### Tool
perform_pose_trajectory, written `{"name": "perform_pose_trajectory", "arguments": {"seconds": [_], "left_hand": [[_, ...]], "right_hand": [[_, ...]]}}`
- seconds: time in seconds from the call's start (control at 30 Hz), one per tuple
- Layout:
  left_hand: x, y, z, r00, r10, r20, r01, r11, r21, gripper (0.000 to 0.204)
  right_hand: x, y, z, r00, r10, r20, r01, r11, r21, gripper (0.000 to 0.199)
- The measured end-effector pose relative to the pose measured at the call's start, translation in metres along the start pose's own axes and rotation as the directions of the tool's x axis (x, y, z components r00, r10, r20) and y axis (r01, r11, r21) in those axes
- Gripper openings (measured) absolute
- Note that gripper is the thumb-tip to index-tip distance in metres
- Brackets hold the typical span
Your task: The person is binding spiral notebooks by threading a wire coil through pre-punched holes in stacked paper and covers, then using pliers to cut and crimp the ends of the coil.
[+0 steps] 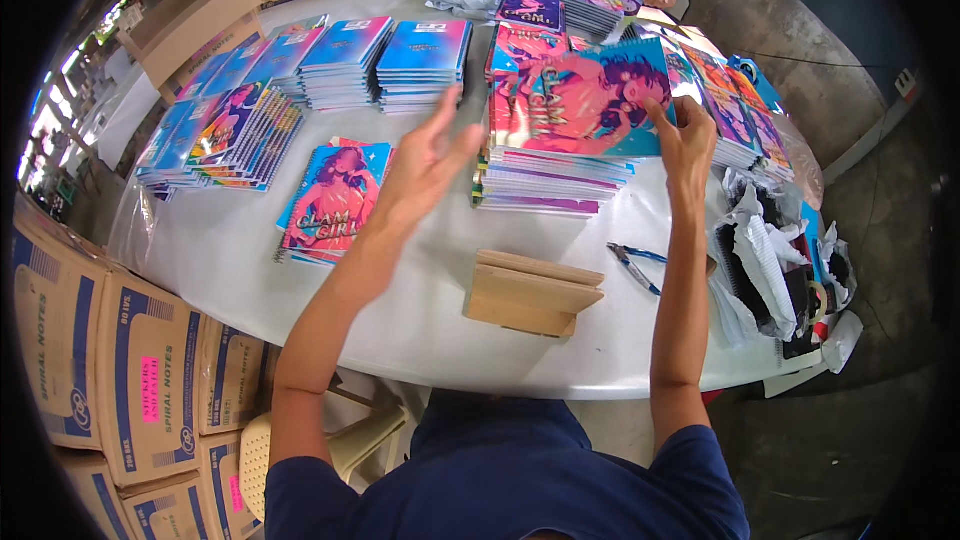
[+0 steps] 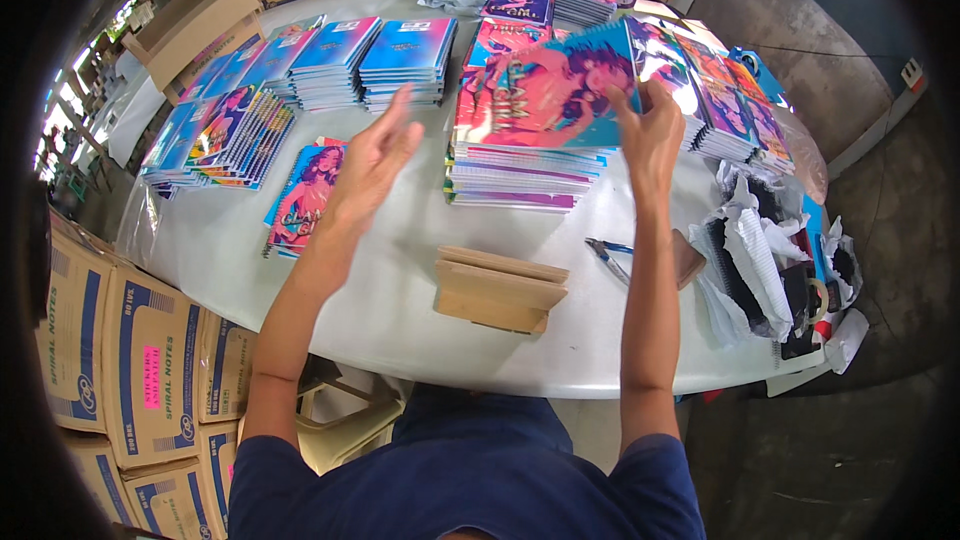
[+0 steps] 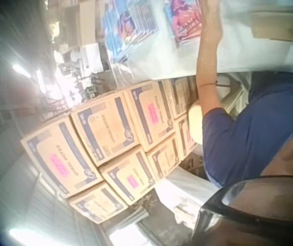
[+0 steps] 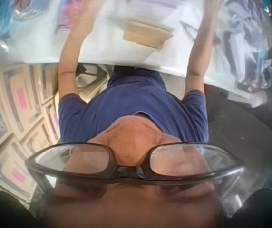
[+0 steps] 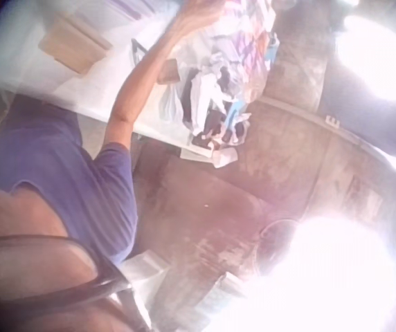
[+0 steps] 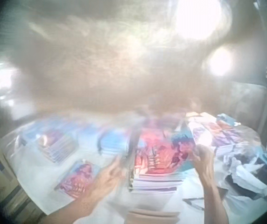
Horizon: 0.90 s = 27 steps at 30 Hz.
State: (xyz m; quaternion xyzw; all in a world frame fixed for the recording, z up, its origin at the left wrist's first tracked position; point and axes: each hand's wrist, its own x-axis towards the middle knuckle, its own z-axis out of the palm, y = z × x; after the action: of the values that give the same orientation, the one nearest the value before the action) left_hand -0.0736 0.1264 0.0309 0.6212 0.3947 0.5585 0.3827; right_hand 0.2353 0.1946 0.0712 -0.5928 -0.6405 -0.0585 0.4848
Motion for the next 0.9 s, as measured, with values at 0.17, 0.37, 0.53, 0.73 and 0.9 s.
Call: {"name": "perform_pose_trajectory", "arguments": {"seconds": [0.17, 0.37, 0.53, 0.73, 0.9], "left_hand": [[-0.027, 0.092, 0.068, 1.000, 0.021, -0.017, -0.025, 0.926, -0.377, 0.066], [-0.066, 0.078, 0.028, 0.961, -0.011, -0.278, -0.055, 0.972, -0.227, 0.032], [-0.080, 0.048, -0.002, 0.970, 0.181, 0.161, -0.135, 0.956, -0.260, 0.047], [-0.053, 0.016, 0.020, 0.888, 0.062, 0.455, 0.012, 0.988, -0.157, 0.054], [-0.050, 0.005, 0.030, 0.845, 0.104, 0.524, 0.007, 0.979, -0.204, 0.045]], "right_hand": [[-0.095, -0.119, -0.015, 0.846, -0.464, -0.263, 0.481, 0.877, -0.001, 0.021], [-0.123, -0.132, -0.039, 0.696, -0.698, 0.168, 0.476, 0.623, 0.621, 0.064], [-0.128, -0.035, -0.021, 0.942, -0.081, 0.325, -0.203, 0.635, 0.746, 0.074], [-0.166, 0.000, -0.063, 0.789, 0.105, 0.605, -0.514, 0.650, 0.559, 0.030], [-0.189, 0.018, -0.057, 0.763, 0.130, 0.633, -0.553, 0.638, 0.536, 0.023]]}}
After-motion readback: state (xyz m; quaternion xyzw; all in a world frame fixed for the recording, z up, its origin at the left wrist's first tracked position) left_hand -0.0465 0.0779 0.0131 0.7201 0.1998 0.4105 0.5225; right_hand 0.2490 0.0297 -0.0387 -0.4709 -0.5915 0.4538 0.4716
